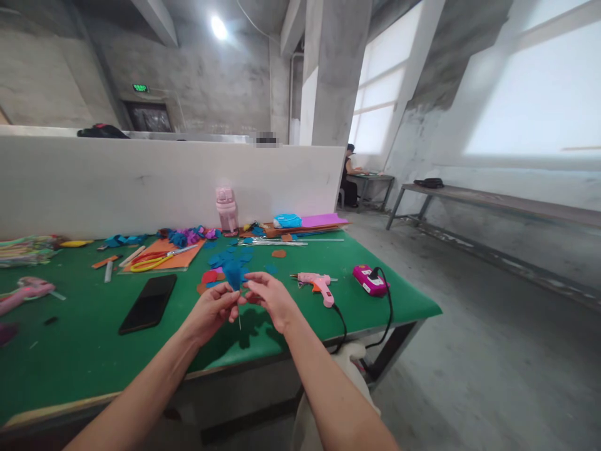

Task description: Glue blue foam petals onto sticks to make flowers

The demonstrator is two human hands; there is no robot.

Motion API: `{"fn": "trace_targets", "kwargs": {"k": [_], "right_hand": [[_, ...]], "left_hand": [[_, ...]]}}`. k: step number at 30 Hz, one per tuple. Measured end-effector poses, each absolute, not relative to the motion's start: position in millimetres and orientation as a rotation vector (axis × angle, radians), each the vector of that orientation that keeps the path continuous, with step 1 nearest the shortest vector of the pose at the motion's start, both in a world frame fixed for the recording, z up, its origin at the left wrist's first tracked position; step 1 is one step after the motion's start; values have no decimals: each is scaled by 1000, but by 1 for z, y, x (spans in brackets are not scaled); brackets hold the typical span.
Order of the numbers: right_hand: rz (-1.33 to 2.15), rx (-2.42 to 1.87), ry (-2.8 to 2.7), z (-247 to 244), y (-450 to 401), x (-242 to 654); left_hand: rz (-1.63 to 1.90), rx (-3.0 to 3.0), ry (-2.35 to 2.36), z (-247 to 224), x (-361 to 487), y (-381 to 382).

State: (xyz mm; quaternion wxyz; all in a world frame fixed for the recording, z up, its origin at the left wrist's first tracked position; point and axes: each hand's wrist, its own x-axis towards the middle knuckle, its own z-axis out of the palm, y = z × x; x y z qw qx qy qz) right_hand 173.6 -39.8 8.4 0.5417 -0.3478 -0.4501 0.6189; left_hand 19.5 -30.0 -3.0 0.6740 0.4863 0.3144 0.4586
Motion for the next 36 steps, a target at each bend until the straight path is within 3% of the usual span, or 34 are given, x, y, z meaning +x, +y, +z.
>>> {"fn": "trace_targets", "kwargs": {"k": [5,20,36], "right_hand": [[1330,-894,-937,0,-33,180],[476,-944,-1680,11,-52,168],[351,-956,-1688,16,-55,167]], "left_hand": [[1068,1065,758,-3,20,-29],[1429,1550,945,0,25,-40],[1347,1719,965,-13,22,-32]]}}
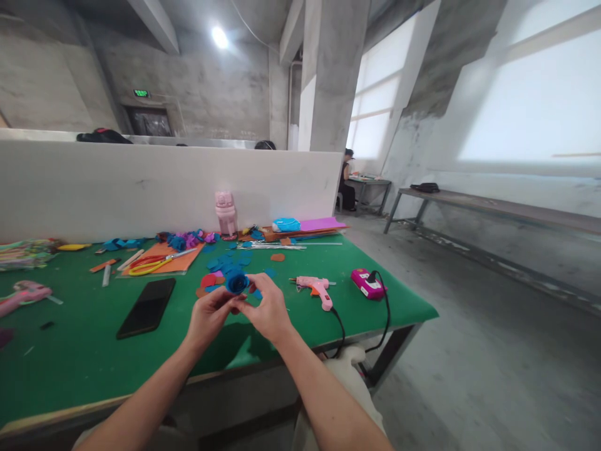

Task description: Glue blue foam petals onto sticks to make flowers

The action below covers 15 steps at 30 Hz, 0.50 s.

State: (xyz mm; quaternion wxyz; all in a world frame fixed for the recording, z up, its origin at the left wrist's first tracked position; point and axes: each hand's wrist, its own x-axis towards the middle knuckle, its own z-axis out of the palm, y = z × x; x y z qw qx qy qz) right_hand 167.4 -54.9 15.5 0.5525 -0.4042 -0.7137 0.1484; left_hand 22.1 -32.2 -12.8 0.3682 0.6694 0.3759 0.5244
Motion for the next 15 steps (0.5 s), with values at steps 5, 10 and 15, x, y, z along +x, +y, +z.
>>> {"fn": "trace_targets", "kwargs": {"k": [5,10,15], "right_hand": [[359,-950,-1682,16,-55,168],[361,-953,-1668,14,-52,170],[400,-938,-1660,13,-52,171]], "left_hand": [[1333,1785,992,-12,22,-33],[1297,1790,1011,-14,23,-33],[1308,1768,1008,-15,23,-31]]}}
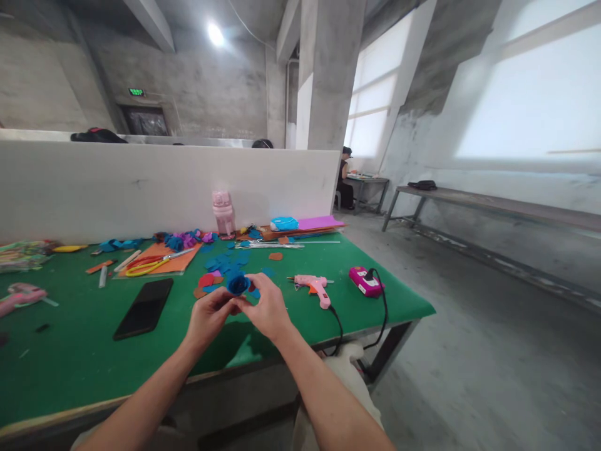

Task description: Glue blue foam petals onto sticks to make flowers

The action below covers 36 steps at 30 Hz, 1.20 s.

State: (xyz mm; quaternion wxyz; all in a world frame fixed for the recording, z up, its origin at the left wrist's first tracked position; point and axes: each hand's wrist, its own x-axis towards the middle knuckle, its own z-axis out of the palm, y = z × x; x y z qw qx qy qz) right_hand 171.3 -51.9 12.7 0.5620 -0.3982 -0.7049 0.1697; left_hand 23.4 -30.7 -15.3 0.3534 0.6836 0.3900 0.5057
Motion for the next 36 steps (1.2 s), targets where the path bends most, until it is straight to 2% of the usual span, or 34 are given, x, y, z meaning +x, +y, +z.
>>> {"fn": "trace_targets", "kwargs": {"k": [5,9,12,17,25,31,36], "right_hand": [[796,-875,-1347,11,-43,178],[1009,-949,-991,5,-32,185],[1122,-901,-923,3,-29,188],[1113,-882,-990,6,-32,187],[1138,-862,-992,8,-34,188],[1181,-912,-1060,11,-37,188],[1030,-1008,-1059,12,-38,184]], "left_hand": [[1371,1504,1040,-7,24,-28],[1340,1258,977,-5,21,-24],[1303,1161,946,-7,20,-23],[1327,1304,1011,-8,19,-22],[1516,2016,1233,-7,1,-18],[1475,1828,1164,-2,4,-20],[1441,1685,1141,0,10,-22]]}}
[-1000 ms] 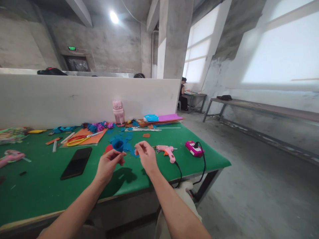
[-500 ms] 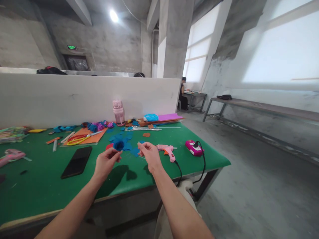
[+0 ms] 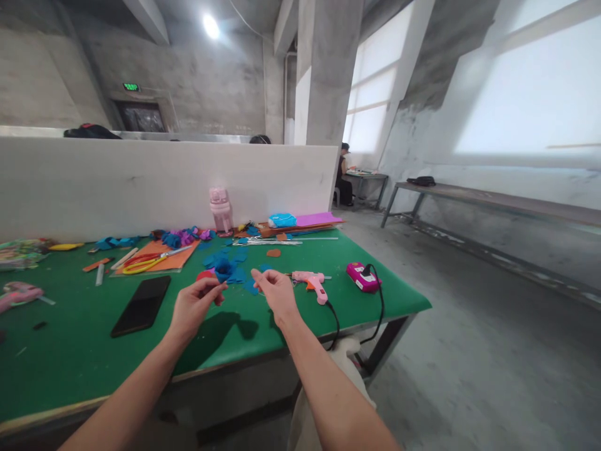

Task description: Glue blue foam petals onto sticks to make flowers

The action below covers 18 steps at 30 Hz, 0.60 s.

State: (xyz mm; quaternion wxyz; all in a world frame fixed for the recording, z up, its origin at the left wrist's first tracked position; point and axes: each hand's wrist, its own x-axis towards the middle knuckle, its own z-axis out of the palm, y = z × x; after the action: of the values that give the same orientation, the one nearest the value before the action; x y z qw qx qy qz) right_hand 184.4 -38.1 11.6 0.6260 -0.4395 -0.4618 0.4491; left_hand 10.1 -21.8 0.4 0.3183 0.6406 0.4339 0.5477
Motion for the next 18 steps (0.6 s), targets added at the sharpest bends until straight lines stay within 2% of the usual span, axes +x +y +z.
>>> {"fn": "trace_targets", "kwargs": {"k": [6,10,18], "right_hand": [[1253,-860,-950,17,-43,185],[1261,-816,-1105,25,-51,184],[934,-920,-1126,29,-53,189]], "left_hand": [[1476,1672,1140,-1,10,-23],[1476,1771,1156,-2,7,-24],[1406,1839,1105,-6,6,-24]]}}
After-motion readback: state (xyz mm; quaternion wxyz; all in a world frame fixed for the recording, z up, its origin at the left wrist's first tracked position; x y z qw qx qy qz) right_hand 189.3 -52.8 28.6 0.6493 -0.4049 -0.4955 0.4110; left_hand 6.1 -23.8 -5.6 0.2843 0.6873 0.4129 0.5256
